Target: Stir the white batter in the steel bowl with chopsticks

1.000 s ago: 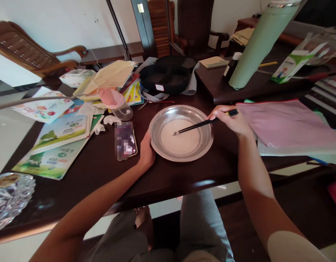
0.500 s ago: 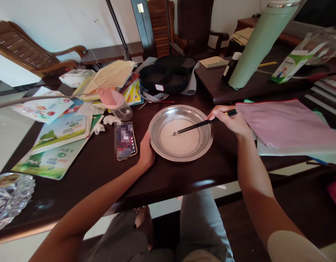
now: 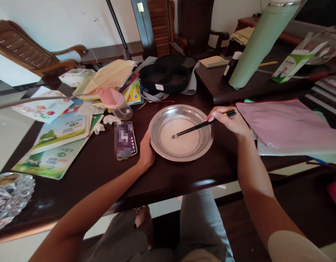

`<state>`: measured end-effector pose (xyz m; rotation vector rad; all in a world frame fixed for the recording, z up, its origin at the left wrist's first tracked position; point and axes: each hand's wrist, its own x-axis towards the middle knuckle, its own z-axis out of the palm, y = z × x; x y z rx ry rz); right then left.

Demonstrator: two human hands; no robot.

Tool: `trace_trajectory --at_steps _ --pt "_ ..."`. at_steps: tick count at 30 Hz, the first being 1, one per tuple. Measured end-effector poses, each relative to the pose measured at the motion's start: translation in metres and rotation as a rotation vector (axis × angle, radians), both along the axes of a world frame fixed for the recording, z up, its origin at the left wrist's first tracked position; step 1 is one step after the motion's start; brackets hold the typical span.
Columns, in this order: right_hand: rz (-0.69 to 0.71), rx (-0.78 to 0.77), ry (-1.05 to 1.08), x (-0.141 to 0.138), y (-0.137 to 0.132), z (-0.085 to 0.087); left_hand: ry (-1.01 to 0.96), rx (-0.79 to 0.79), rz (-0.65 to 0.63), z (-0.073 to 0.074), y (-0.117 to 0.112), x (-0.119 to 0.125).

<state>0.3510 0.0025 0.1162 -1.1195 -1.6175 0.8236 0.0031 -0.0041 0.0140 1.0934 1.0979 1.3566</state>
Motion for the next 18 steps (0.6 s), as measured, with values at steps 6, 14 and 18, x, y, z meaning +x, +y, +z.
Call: trace_trajectory --at_steps 6,14,18 --pt "-0.268 0.102 0.155 0.025 0.001 -0.007 0.032 0.010 0.012 0.002 0.000 0.001" --pt "-0.018 0.003 0.003 0.002 0.000 -0.003 0.013 0.003 0.004 -0.001 0.000 -0.001" --pt "-0.210 0.078 0.069 0.014 0.003 -0.006 0.006 0.005 0.014 0.000 0.000 0.000"
